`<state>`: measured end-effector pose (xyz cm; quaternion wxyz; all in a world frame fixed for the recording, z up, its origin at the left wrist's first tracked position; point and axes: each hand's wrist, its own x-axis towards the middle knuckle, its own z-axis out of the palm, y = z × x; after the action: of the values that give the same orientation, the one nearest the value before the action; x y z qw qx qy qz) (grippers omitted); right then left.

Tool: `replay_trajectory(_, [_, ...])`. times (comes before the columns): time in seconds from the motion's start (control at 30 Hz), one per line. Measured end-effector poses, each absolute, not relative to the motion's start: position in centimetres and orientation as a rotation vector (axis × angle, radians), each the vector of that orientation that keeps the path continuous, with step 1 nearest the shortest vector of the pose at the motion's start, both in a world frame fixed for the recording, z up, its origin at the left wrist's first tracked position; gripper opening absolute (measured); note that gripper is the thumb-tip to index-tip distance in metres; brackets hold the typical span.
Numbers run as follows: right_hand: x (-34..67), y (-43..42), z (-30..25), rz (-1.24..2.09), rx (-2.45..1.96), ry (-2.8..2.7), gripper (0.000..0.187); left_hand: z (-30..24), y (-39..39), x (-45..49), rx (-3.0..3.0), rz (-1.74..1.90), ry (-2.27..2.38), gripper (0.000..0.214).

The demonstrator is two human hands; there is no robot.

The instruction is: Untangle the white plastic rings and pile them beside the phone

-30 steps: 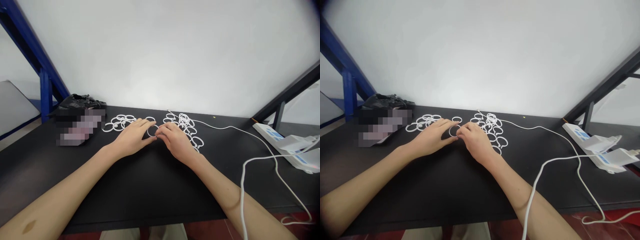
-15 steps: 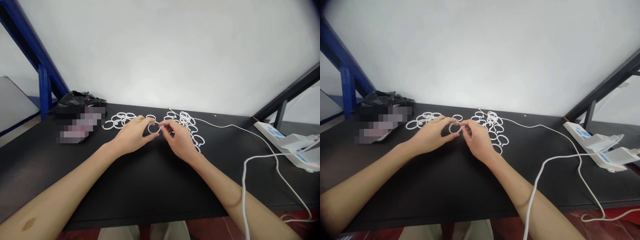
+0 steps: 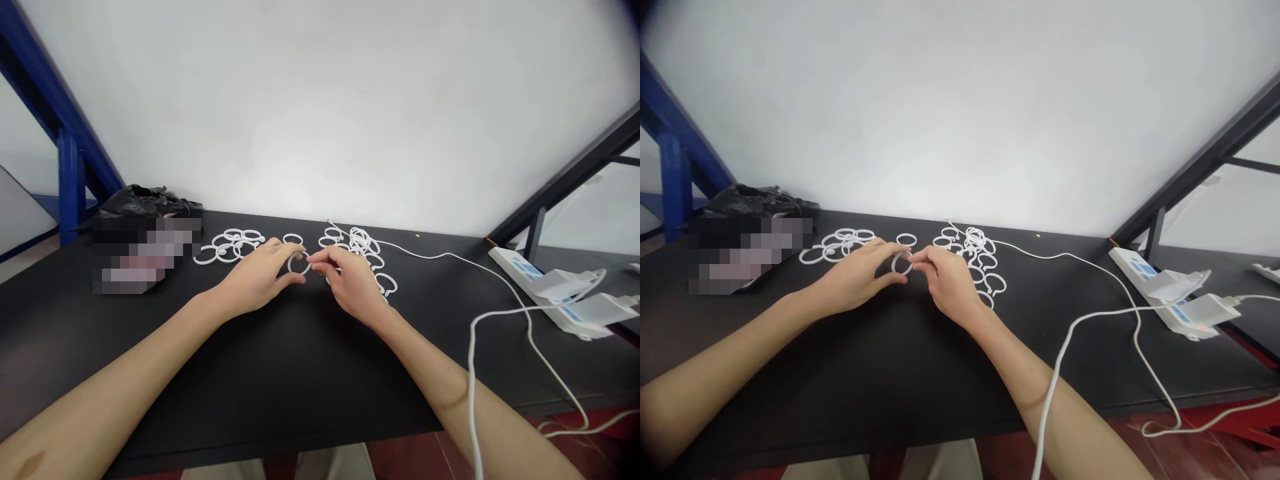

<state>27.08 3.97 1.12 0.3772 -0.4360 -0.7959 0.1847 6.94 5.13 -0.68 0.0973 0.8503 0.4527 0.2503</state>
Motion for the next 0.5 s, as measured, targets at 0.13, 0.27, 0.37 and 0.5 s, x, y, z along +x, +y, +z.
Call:
replay_trajectory(0.13, [27.0,4.2,0.6,0.455,-1.124,-2.033,0.015,-0.6,5.2,6.9,2.561,0.765,1.33,0.035])
replay_trajectory(0.27, [27.3,4.6,-0.1,0.33,-1.149,-2.071,0.023,-0.3,5.5,6.4,2.638,0.801,1.478,0.038])
replay_trajectory(0.37, [27.7,4.7,-0.1,0.179,-1.223,-2.108,0.023,-0.1,5.8,5.7,2.657,0.771,1.686,0.044])
replay_trajectory(0.5, [27.7,5.0,0.0,0.019,-1.254,-2.229,0.019,0.4,6.5,4.5,2.612,0.74,1.886,0.049])
